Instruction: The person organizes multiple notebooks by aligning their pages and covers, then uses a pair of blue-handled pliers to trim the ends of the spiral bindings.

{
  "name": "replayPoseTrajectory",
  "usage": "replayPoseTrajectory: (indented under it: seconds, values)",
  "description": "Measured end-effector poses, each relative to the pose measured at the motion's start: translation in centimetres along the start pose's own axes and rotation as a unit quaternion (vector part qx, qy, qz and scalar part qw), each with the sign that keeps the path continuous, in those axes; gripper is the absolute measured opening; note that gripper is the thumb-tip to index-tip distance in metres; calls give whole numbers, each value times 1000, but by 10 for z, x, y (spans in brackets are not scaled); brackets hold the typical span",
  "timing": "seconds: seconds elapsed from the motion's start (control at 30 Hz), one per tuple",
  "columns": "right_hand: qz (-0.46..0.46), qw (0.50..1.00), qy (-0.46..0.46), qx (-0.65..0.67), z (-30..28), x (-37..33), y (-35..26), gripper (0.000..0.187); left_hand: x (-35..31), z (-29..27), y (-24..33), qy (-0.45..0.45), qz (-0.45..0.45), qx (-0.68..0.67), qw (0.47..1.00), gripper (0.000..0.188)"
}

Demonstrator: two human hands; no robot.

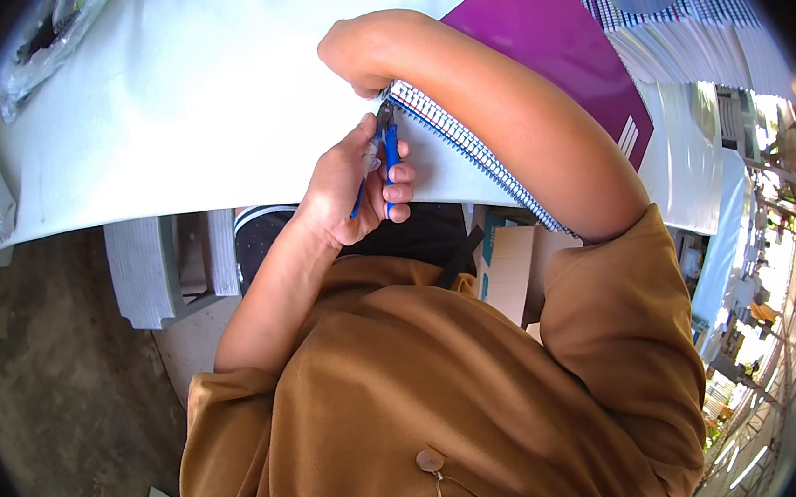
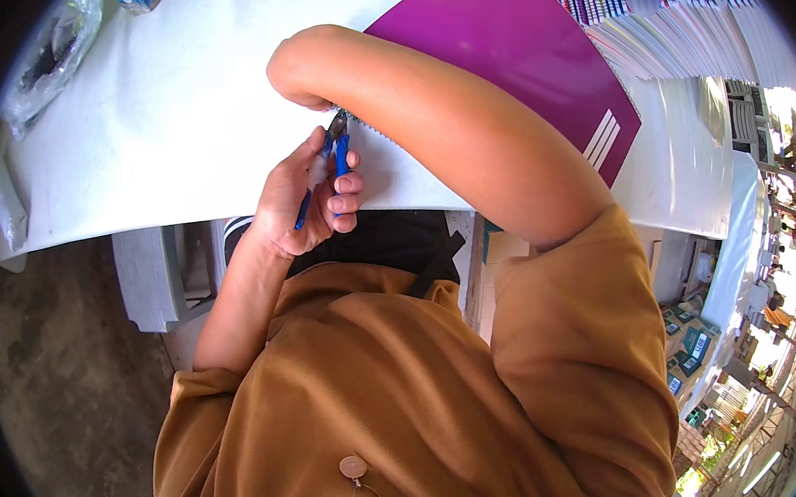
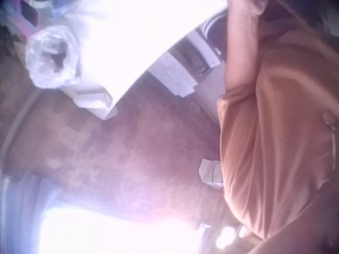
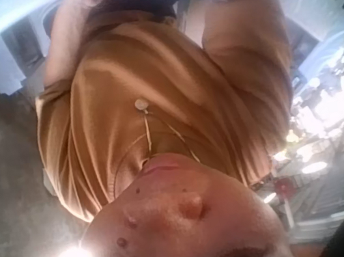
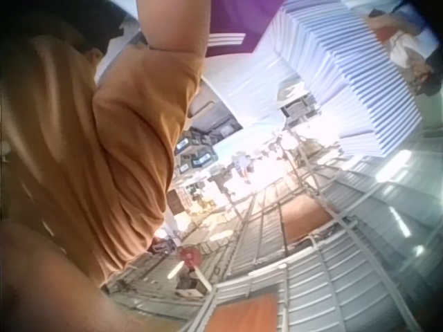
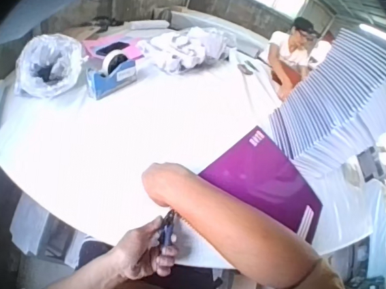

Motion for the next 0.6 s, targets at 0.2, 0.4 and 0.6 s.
replayPoseTrajectory:
  seconds: [0.2,0.4,0.6]
  values:
    - [-29,990,100,95,-12,-8,9,19,-20,38,-14,344,79,262,898,56]
    - [-173,827,326,424,-78,-61,39,26,-106,117,65,521,315,779,150,45]
    - [-228,607,316,692,-155,-87,58,25,-160,116,123,535,401,734,-122,46]
Point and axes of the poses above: each hand's wrist, its own x-axis towards the middle knuckle, its own z-axis out of the palm, y = z × x, the point moved 5 cm from there along x, towards the middle knuckle, and after that the axes turned 11 degrees about -x, right-handed, at the moved point
